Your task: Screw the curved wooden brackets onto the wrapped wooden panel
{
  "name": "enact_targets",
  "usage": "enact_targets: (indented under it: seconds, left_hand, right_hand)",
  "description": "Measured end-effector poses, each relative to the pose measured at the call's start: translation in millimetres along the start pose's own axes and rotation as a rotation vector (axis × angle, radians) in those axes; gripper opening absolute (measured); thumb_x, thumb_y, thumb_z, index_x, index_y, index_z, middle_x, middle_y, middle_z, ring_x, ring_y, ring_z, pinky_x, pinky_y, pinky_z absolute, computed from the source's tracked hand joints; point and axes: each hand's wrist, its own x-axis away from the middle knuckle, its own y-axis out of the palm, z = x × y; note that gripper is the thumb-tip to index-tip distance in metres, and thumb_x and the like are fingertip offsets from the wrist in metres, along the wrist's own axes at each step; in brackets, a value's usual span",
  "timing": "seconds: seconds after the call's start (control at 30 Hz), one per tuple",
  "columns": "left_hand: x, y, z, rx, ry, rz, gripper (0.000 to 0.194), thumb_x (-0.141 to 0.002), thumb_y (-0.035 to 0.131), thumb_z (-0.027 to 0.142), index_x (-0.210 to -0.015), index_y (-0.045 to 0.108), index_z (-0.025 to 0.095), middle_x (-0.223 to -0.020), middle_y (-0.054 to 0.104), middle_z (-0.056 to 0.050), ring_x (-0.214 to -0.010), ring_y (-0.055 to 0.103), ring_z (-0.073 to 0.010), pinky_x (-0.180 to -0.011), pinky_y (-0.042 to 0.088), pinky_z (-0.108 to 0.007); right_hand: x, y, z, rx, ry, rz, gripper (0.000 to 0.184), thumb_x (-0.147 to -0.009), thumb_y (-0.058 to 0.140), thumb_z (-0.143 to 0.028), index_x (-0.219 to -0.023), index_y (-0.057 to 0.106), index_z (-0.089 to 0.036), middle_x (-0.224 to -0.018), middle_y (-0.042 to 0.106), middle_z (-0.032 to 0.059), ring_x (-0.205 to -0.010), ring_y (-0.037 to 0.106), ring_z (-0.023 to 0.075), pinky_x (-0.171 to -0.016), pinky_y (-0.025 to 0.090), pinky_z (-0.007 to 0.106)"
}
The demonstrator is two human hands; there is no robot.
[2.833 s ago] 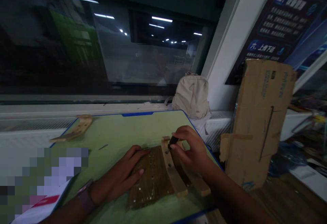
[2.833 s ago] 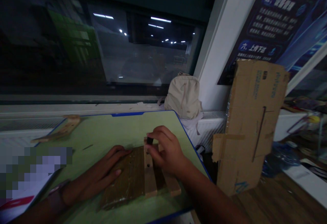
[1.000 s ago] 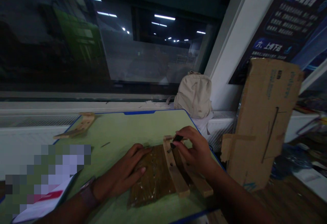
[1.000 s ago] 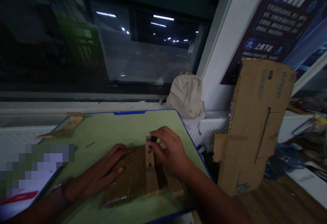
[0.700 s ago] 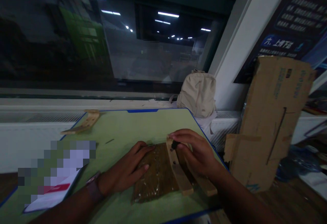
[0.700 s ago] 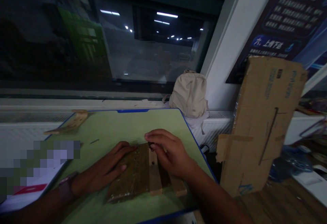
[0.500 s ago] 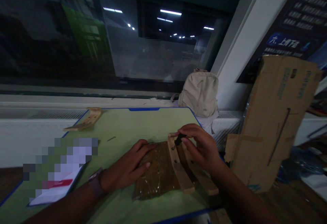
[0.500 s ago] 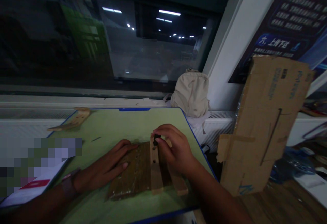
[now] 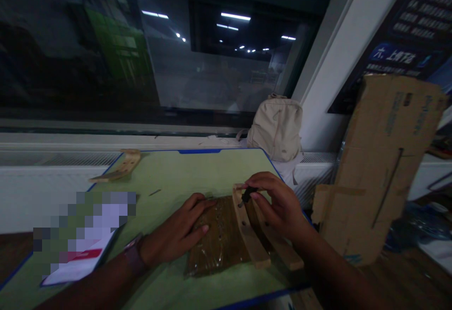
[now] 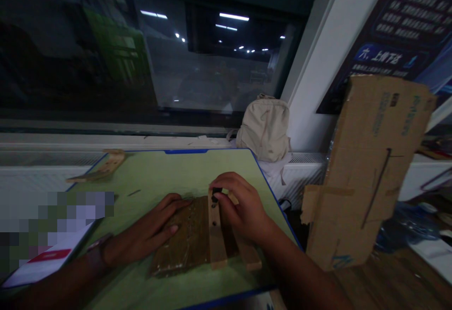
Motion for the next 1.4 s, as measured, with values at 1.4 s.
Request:
enact_targets:
  seconds: [1.4]
  left_hand:
    - [-1.1, -0.7, -0.2, -0.066, 0.009, 0.012, 0.046, -0.103, 0.039, 0.033, -0.149, 0.032, 0.029, -0.134, 0.046, -0.011, -0.121, 0.052, -0.0276, -0.105, 0.048, -0.047]
  right_hand:
    - [-0.9, -3.3, -6.6, 0.057, 0.058, -0.301, 0.049, -0.090, 0.048, -0.004, -0.135, 0.046, -0.022, -0.107, 0.060, 0.0095, -0.103, 0.060, 0.0206, -0.089, 0.055, 0.037]
